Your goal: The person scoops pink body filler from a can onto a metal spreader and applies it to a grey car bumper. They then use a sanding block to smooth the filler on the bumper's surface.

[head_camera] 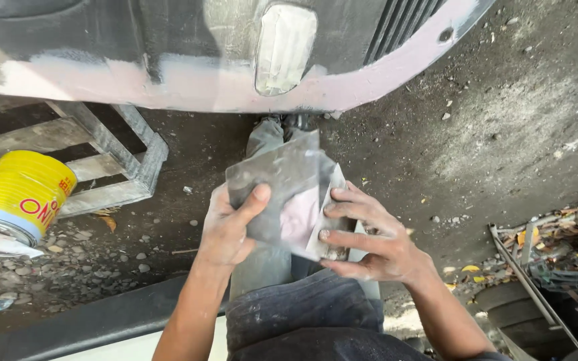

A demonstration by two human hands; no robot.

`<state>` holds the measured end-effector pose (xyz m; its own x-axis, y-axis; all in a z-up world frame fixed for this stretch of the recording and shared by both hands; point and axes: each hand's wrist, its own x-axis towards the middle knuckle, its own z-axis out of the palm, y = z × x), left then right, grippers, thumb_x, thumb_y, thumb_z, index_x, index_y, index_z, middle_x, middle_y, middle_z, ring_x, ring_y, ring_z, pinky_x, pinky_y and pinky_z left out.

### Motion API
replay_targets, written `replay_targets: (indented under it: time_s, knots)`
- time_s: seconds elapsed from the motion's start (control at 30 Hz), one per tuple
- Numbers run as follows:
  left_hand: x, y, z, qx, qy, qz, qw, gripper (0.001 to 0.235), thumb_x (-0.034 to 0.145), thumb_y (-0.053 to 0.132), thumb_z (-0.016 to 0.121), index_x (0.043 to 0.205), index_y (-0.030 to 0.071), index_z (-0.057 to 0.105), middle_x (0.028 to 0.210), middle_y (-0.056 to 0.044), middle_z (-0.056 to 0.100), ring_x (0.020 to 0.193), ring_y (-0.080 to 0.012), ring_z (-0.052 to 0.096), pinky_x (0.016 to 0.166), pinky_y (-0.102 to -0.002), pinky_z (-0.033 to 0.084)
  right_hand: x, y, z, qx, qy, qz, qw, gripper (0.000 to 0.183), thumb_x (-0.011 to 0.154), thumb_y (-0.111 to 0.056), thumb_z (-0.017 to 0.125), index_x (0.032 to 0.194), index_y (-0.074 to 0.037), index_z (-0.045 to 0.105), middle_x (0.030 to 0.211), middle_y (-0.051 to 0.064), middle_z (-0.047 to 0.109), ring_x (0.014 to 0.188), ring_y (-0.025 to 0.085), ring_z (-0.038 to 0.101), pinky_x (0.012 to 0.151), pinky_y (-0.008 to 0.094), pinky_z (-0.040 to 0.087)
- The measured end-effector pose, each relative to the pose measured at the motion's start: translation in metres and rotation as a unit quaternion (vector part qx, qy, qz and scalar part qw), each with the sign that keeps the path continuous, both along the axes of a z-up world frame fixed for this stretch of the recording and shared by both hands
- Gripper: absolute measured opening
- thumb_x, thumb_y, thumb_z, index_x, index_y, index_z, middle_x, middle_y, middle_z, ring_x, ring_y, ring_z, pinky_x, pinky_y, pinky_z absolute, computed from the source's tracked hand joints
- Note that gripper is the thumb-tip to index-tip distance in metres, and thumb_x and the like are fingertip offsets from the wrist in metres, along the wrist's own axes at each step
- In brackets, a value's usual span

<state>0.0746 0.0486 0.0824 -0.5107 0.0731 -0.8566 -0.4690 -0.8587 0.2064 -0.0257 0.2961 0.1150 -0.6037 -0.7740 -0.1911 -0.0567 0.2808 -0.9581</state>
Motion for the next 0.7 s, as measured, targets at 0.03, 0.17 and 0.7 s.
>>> replay_targets:
  time_s: [0.03,0.17,0.7]
  knots:
    - [0.000,-0.006,0.002,-0.005,0.005,0.000,1.000,0.043,0.096,0.022,0.078,0.128,-0.003,0.064,0.117,-0.009,0.070,0.104,-0.0186,0.067,0.090,-0.037,0.056,-0.005,0.003,0.000,-0.005,0.005,0.000,1.000,0.042,0.081,-0.028,0.090,0.118,-0.016,0.074,0.140,0.009,0.060,0.143,0.031,0.051,0.125,0.059,0.039]
    - [-0.001,-0.019,0.004,-0.013,0.008,-0.066,0.998,0.044,0.093,0.023,0.078,0.127,-0.002,0.065,0.116,-0.007,0.071,0.104,-0.0156,0.066,0.091,-0.035,0.056,-0.030,0.011,0.001,0.144,0.068,0.154,0.975,0.049,0.075,-0.026,0.084,0.122,-0.020,0.073,0.139,0.007,0.061,0.137,0.030,0.052,0.120,0.060,0.033]
    - [-0.008,-0.081,-0.009,-0.099,0.021,-0.266,0.958,0.031,0.096,0.027,0.073,0.110,0.000,0.073,0.105,-0.008,0.078,0.087,-0.0194,0.073,0.070,-0.036,0.060,0.020,-0.033,-0.009,0.212,0.086,0.195,0.954,0.053,0.074,-0.030,0.080,0.125,-0.023,0.070,0.140,0.006,0.059,0.137,0.027,0.049,0.119,0.061,0.029]
